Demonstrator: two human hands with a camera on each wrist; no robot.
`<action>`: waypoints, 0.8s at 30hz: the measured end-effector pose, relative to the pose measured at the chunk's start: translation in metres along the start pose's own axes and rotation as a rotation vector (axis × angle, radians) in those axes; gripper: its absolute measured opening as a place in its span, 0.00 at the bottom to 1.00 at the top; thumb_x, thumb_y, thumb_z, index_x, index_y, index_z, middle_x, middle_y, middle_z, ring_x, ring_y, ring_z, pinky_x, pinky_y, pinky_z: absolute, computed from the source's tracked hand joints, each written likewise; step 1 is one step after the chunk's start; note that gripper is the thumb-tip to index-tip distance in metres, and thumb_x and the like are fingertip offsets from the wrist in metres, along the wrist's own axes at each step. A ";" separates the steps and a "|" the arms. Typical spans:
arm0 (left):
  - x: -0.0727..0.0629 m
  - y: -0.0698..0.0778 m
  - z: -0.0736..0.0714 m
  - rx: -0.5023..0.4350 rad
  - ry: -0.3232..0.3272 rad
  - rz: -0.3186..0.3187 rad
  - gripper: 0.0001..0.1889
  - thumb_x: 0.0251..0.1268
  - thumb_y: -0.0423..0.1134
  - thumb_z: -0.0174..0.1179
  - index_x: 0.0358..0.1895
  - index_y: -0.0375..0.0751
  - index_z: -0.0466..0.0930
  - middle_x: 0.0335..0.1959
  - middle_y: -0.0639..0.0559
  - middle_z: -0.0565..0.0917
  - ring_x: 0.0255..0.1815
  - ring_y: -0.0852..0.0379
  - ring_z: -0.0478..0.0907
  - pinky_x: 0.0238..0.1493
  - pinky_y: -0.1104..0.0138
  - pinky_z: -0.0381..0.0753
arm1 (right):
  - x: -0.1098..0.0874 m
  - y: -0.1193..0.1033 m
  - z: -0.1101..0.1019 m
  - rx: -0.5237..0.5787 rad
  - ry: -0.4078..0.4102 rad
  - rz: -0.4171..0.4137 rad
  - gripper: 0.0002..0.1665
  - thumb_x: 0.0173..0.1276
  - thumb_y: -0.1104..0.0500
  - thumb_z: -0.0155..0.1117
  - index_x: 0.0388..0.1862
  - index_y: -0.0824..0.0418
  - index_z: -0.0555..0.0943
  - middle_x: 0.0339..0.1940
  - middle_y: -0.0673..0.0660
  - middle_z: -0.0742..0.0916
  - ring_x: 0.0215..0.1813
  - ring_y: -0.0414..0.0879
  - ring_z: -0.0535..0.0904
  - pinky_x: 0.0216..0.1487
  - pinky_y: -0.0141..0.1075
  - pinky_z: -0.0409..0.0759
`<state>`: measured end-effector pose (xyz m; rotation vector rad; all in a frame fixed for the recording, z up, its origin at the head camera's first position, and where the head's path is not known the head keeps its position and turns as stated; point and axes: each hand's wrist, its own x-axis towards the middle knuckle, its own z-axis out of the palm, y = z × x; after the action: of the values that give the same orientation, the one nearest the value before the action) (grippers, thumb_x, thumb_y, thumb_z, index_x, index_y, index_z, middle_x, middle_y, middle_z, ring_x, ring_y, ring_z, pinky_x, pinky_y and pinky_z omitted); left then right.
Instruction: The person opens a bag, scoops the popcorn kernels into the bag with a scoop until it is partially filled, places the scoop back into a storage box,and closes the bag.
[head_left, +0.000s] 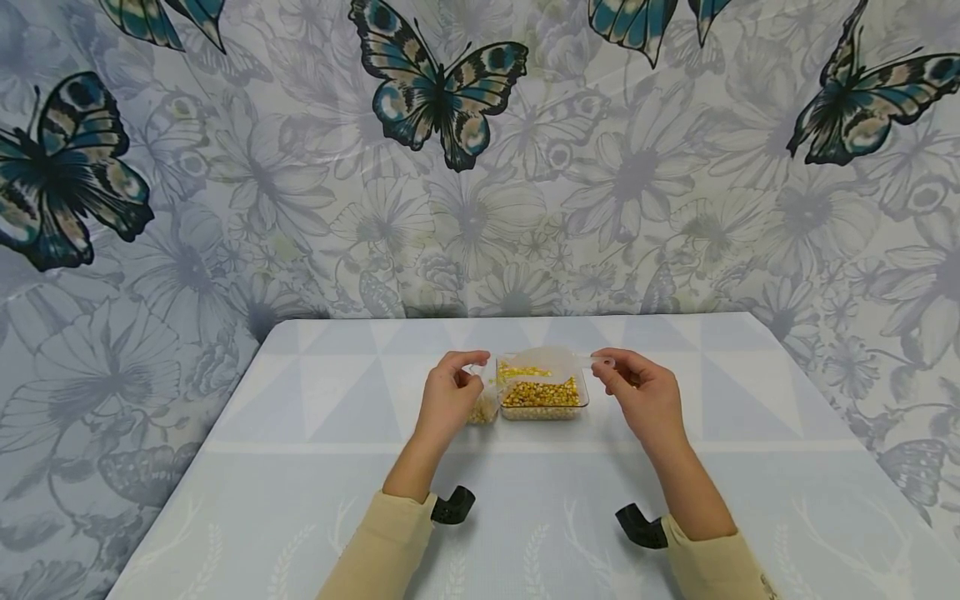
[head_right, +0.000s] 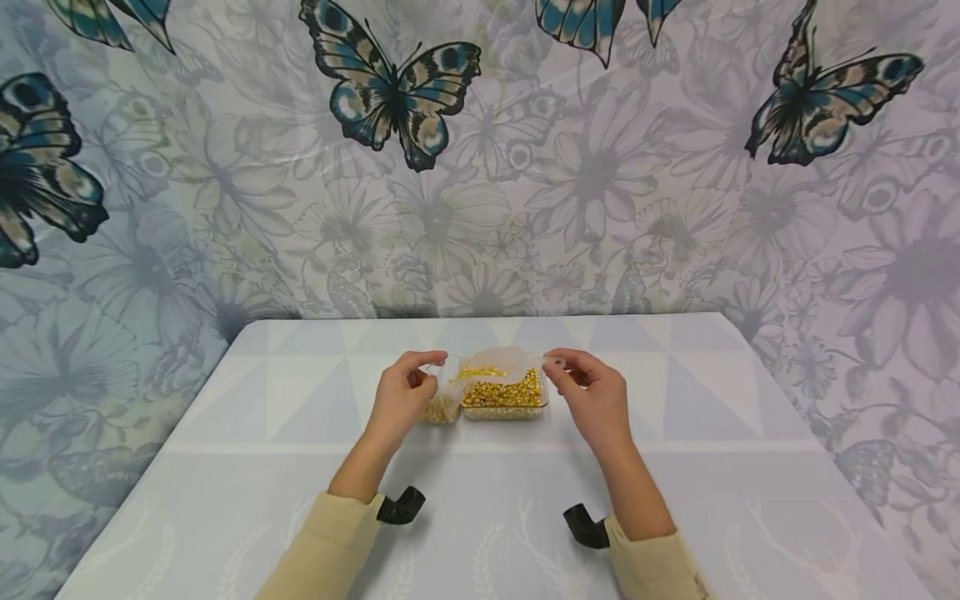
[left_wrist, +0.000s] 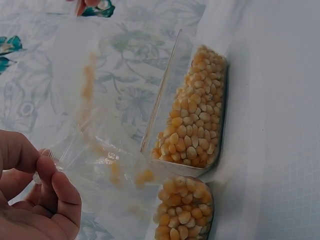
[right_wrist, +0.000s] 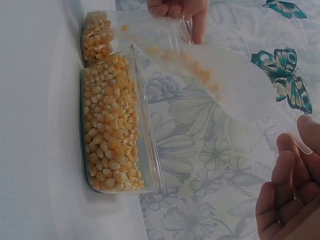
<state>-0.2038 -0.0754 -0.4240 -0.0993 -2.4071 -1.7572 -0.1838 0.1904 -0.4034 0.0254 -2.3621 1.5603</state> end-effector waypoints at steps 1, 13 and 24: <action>0.000 0.000 0.000 0.003 0.000 -0.001 0.22 0.60 0.24 0.54 0.52 0.47 0.86 0.48 0.51 0.83 0.31 0.56 0.69 0.28 0.72 0.68 | 0.000 0.000 0.000 0.001 0.001 -0.004 0.14 0.68 0.51 0.68 0.47 0.57 0.87 0.27 0.39 0.84 0.30 0.38 0.78 0.26 0.31 0.73; 0.001 0.001 0.000 0.003 0.002 0.015 0.22 0.60 0.24 0.54 0.53 0.46 0.86 0.48 0.50 0.83 0.30 0.56 0.69 0.27 0.72 0.69 | 0.000 -0.001 0.000 0.007 0.009 -0.010 0.14 0.68 0.51 0.68 0.48 0.57 0.87 0.27 0.38 0.84 0.30 0.38 0.78 0.26 0.31 0.74; 0.000 0.000 -0.001 0.005 0.005 0.024 0.21 0.60 0.24 0.54 0.52 0.46 0.86 0.47 0.50 0.83 0.30 0.57 0.69 0.27 0.72 0.68 | 0.000 -0.001 0.000 0.013 0.010 -0.021 0.14 0.68 0.52 0.68 0.47 0.58 0.87 0.29 0.46 0.86 0.29 0.38 0.79 0.27 0.30 0.75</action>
<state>-0.2041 -0.0759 -0.4233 -0.1230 -2.3962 -1.7393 -0.1833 0.1898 -0.4029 0.0449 -2.3369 1.5622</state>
